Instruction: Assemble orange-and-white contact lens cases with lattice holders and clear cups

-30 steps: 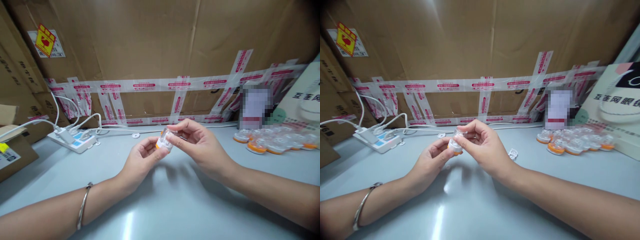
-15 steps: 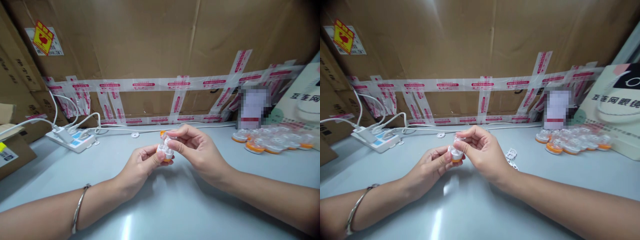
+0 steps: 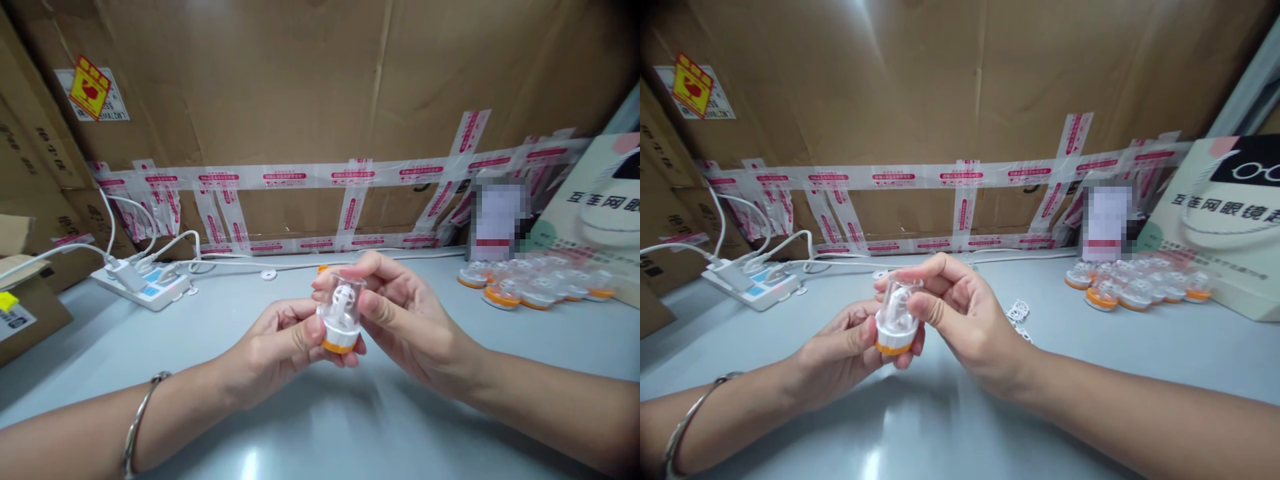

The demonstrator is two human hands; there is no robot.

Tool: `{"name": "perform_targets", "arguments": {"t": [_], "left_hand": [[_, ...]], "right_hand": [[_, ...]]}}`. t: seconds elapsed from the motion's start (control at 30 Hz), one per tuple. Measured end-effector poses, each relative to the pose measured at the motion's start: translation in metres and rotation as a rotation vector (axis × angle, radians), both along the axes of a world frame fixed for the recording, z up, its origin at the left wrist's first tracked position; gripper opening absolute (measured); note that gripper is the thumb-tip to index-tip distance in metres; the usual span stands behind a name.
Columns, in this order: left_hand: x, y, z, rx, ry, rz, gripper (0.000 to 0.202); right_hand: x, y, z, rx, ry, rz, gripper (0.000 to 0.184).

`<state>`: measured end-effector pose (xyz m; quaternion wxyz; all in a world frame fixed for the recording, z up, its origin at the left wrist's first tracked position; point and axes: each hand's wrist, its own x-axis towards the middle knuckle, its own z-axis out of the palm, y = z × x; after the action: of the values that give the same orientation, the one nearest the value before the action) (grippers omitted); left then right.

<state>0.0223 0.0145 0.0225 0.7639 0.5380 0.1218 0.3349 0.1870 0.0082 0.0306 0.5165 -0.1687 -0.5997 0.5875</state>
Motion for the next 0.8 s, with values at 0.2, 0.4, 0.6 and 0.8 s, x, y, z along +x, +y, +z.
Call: {"name": "perform_targets", "arguments": {"t": [0.2, 0.4, 0.6, 0.8], "left_hand": [[0.002, 0.010, -0.002, 0.045, 0.021, 0.167, 0.019], [0.002, 0.012, -0.005, 0.028, 0.090, 0.200, 0.021], [-0.001, 0.008, -0.007, 0.003, 0.060, 0.162, 0.022], [-0.004, 0.015, -0.013, 0.040, 0.078, 0.157, 0.023]], "right_hand": [[0.001, 0.012, 0.003, 0.036, -0.067, -0.107, 0.022], [0.000, 0.009, 0.009, 0.113, -0.239, -0.361, 0.028], [0.002, 0.008, 0.005, 0.160, -0.242, -0.302, 0.023], [0.005, 0.017, 0.001, 0.167, -0.221, -0.190, 0.020]]}}
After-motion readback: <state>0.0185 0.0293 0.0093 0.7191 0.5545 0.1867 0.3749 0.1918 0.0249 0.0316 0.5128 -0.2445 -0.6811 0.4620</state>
